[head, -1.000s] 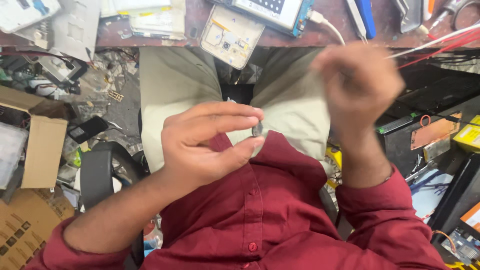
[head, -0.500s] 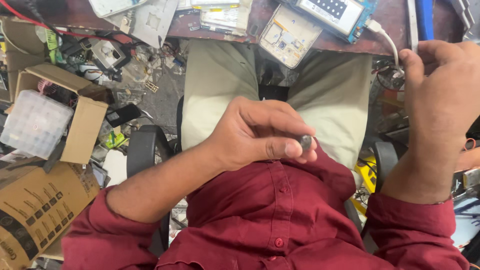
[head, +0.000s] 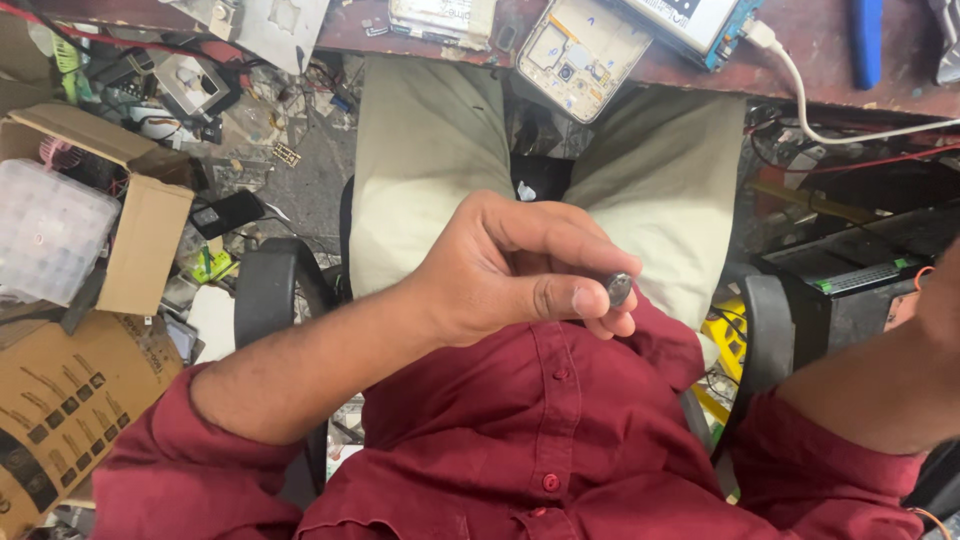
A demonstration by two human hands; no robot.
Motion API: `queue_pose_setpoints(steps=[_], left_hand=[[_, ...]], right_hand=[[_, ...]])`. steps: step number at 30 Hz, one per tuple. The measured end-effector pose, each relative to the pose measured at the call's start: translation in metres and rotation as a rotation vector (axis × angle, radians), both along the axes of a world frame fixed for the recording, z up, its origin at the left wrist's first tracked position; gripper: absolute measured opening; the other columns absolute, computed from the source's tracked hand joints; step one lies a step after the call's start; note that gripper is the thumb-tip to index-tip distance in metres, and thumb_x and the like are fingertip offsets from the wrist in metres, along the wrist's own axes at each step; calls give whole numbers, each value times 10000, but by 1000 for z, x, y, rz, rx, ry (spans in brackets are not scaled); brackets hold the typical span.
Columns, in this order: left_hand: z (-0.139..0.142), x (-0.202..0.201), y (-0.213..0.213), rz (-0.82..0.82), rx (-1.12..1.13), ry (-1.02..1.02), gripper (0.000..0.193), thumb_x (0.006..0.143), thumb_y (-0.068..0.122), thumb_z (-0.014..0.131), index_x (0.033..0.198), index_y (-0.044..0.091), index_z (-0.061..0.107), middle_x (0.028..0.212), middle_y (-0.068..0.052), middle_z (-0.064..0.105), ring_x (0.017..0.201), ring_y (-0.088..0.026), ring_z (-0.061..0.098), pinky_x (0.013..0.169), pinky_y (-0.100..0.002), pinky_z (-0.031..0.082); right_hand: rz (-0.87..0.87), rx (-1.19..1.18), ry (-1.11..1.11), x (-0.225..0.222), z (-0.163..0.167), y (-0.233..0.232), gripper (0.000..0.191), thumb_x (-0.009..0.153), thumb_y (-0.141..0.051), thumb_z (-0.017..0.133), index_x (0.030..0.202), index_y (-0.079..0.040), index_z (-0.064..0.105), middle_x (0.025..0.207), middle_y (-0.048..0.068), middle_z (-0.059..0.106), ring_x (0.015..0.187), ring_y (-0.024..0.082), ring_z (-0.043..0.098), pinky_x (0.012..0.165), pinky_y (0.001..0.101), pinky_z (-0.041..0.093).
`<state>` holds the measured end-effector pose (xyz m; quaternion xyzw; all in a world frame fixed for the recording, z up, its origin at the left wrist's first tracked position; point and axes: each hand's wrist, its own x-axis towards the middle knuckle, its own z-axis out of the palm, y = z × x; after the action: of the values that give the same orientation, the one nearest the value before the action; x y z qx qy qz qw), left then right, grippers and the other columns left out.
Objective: The person disassembles a small yellow device, then uses tweezers to handle a small cylindrical component. They pick up a disassembled phone motherboard and use pliers to remove a metal bracket from the board, then insert the cylindrical component into the board.
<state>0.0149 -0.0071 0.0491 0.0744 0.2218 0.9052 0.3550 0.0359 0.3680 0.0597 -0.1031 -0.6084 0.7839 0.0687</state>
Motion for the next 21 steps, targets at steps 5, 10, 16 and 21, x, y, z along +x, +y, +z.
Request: queue_pose_setpoints(steps=[5,10,16,21], left_hand=[[0,1,5,-10,-22,-41,192,1068,-3,736,1233,-96,701,1099,-190,718,999,-260,758,910,-376,654],[0,5,5,-22,-86,-40,200,1077,3,733,1245,-97,695,1135,-184,708,1017,-264,764,956,-394,660],[-3,8,9,-16,-117,9,195,1072,-6,752,1247,-76,701,1187,-169,707,1055,-252,761,997,-376,652],[-4,10,12,6,-138,58,177,1075,-13,764,1240,-58,714,1215,-153,718,1087,-214,741,1030,-349,636]], right_hand=[[168,-231,111,20,10,-57,196,1009,-58,661,1189,-45,585,980,119,714,900,202,761,802,381,661],[371,-179,245,11,13,-97,274,962,-53,652,1213,-73,543,991,161,720,952,255,785,796,473,664],[393,-102,149,12,20,-108,207,1000,-69,610,1165,-96,488,1015,197,694,966,304,777,834,486,691],[381,-84,122,17,18,-112,237,1005,-67,620,1169,-87,449,977,198,674,881,283,777,836,467,646]])
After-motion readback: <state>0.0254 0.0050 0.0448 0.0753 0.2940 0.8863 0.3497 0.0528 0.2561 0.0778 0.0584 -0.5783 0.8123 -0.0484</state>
